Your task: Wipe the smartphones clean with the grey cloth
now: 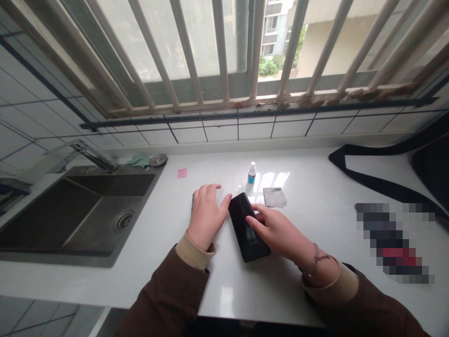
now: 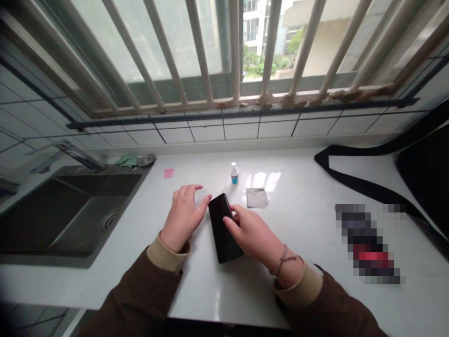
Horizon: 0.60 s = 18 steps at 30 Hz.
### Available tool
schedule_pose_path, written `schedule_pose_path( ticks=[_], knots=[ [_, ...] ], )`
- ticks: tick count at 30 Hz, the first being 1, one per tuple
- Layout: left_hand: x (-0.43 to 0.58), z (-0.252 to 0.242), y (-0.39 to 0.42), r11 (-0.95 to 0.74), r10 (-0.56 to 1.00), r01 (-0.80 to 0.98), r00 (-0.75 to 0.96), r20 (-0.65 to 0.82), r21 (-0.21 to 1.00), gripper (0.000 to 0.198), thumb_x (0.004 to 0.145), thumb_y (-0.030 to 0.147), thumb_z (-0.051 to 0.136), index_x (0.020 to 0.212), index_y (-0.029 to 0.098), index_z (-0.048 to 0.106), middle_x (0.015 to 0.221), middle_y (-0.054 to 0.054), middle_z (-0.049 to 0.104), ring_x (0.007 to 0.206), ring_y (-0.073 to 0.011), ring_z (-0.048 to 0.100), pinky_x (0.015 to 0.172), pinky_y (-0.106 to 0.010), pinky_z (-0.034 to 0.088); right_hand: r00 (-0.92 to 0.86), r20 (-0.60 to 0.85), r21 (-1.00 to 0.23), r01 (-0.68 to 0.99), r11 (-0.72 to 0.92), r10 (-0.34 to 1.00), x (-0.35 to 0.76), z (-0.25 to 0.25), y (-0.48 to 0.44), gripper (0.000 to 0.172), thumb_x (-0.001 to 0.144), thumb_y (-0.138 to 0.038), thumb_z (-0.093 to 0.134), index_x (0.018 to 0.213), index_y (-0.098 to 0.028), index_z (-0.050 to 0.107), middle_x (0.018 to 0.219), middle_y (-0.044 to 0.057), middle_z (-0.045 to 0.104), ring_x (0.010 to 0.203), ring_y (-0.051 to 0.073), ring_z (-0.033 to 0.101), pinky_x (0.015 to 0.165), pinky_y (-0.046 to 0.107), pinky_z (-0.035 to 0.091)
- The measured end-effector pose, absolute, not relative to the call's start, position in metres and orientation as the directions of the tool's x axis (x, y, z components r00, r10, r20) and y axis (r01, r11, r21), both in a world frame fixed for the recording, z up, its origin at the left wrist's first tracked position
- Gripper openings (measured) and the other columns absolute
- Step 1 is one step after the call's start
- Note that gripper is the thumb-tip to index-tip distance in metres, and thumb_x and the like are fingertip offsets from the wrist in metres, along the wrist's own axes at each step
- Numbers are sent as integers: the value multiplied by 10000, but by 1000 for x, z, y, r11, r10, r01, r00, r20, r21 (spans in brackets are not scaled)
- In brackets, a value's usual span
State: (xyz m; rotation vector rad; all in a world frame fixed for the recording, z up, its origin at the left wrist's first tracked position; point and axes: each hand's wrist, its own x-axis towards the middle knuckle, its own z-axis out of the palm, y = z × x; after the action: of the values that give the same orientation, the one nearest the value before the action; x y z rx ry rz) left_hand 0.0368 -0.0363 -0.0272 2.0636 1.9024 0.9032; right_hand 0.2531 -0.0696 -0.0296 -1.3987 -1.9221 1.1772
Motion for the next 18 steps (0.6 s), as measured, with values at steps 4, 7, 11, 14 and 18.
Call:
schedule_pose_path(
  ticks=[4,7,11,14,18],
  knots=[
    [33,-21,-45,113,964,984,-141,224,134,611,934,469,697,1438,142,584,1383,-282,543,1289,-469,478,968,-593,493,-288,-113,-860,508,52,951,255,-34,-66,301,1052,-371,563,1259,-181,671,841,59,780,767,233,728,663,306,486],
    [30,-18,-47,188,972,981,-194,130,51,662,921,487,699,1479,166,541,1300,-278,560,1219,-478,511,866,-570,529,-269,-137,-872,489,13,953,256,-36,-64,291,1051,-362,563,1259,-192,672,923,77,808,832,247,759,688,315,512],
    [26,-17,-45,201,978,979,-203,50,31,530,948,467,650,1376,160,594,1168,-253,617,1111,-439,575,839,-496,521,-253,-171,-862,507,-20,952,256,-37,-63,285,1048,-347,566,1271,-197,658,1003,90,824,893,256,779,727,327,527],
    [24,-19,-42,161,986,987,-161,49,1,433,961,409,629,1300,140,625,1111,-235,651,1058,-400,609,899,-473,492,-237,-192,-831,556,-29,952,257,-37,-64,382,1048,-348,559,1388,-174,579,959,93,817,890,270,778,701,329,518],
    [22,-20,-39,114,992,993,-112,64,-17,358,943,373,624,1221,148,653,1037,-210,674,981,-382,633,925,-474,466,-207,-195,-701,714,11,959,256,-38,-67,617,1047,-342,557,1589,-114,368,871,104,786,835,304,763,641,337,476]
  ],
)
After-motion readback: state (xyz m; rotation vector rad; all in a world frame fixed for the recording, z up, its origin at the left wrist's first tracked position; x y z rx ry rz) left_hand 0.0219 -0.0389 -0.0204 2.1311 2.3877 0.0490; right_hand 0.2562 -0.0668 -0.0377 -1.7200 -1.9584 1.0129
